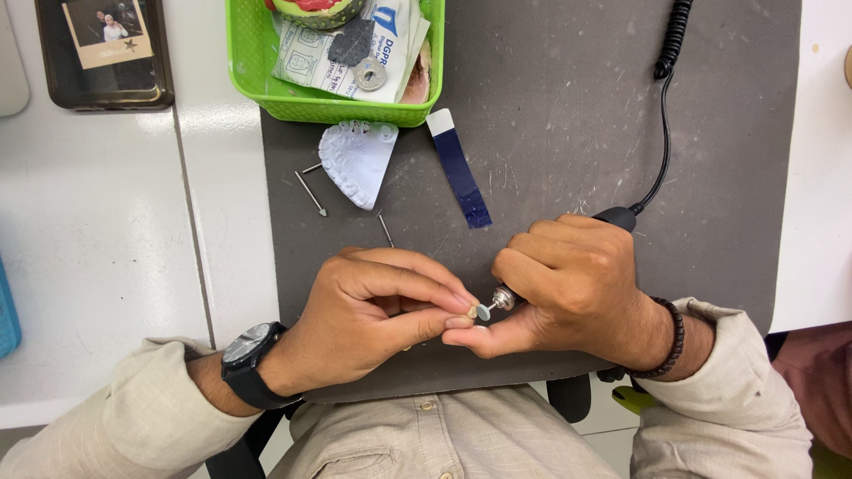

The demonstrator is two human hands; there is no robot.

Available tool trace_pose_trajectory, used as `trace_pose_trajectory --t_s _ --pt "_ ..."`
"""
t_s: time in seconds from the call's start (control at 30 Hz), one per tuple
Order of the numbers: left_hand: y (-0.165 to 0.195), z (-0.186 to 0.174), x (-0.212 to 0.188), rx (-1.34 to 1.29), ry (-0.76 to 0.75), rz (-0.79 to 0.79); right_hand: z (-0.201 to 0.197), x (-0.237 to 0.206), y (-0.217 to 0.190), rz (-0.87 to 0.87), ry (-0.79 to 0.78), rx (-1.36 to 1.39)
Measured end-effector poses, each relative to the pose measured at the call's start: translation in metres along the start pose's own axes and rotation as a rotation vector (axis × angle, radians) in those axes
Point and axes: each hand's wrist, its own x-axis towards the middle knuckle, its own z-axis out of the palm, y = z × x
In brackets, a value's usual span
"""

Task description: The person holds an upper and lower denture model together and inserts red and blue articulating paper strips between the teeth to mark contact points. They then use a rotary grinding tool to grind the marked spots on the denture teeth and recheck the bite with the paper strips.

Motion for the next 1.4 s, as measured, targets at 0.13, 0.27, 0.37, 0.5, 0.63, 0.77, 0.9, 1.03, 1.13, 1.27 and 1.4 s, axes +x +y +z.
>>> trace_pose_trajectory --t_s 0.13,0.27,0.37,0.5,0.63,0.77,0.9,1.03,1.13,1.27,1.4 --pt "-0.001 0.001 0.001 -0.010 0.004 -0.023 0.001 0.001 -0.001 0.002 -0.003 0.003" --pt "0.000 0.002 0.000 -0.063 0.030 -0.160 -0.002 0.002 -0.001 -0.005 0.016 0.048" --pt "0.004 -0.002 0.001 -0.064 0.052 -0.030 -0.006 0.003 0.004 -0.007 0.032 0.105" --pt "0.010 -0.017 0.007 -0.038 0.118 0.041 -0.007 0.005 0.004 0.018 0.051 0.122" --pt "0.012 -0.034 0.018 0.395 0.156 0.133 -0.006 0.005 0.004 0.041 0.031 0.103" --pt "0.008 -0.034 0.020 0.803 0.124 0.275 -0.007 0.001 0.003 0.065 0.006 0.089" --pt "0.008 -0.033 0.017 1.004 0.100 0.383 -0.006 0.000 0.002 0.086 0.009 0.100" --pt "0.018 -0.037 0.017 0.924 0.075 0.347 -0.007 0.000 0.001 0.113 -0.011 0.097" --pt "0.033 -0.048 0.014 0.855 -0.113 0.278 -0.006 0.001 0.000 0.108 -0.018 0.112" --pt "0.037 -0.042 0.014 0.936 -0.248 0.205 -0.005 0.001 -0.001 0.101 -0.045 0.109" --pt "0.032 -0.037 0.015 1.000 -0.293 0.193 0.001 0.001 -0.004 0.017 -0.102 0.164"
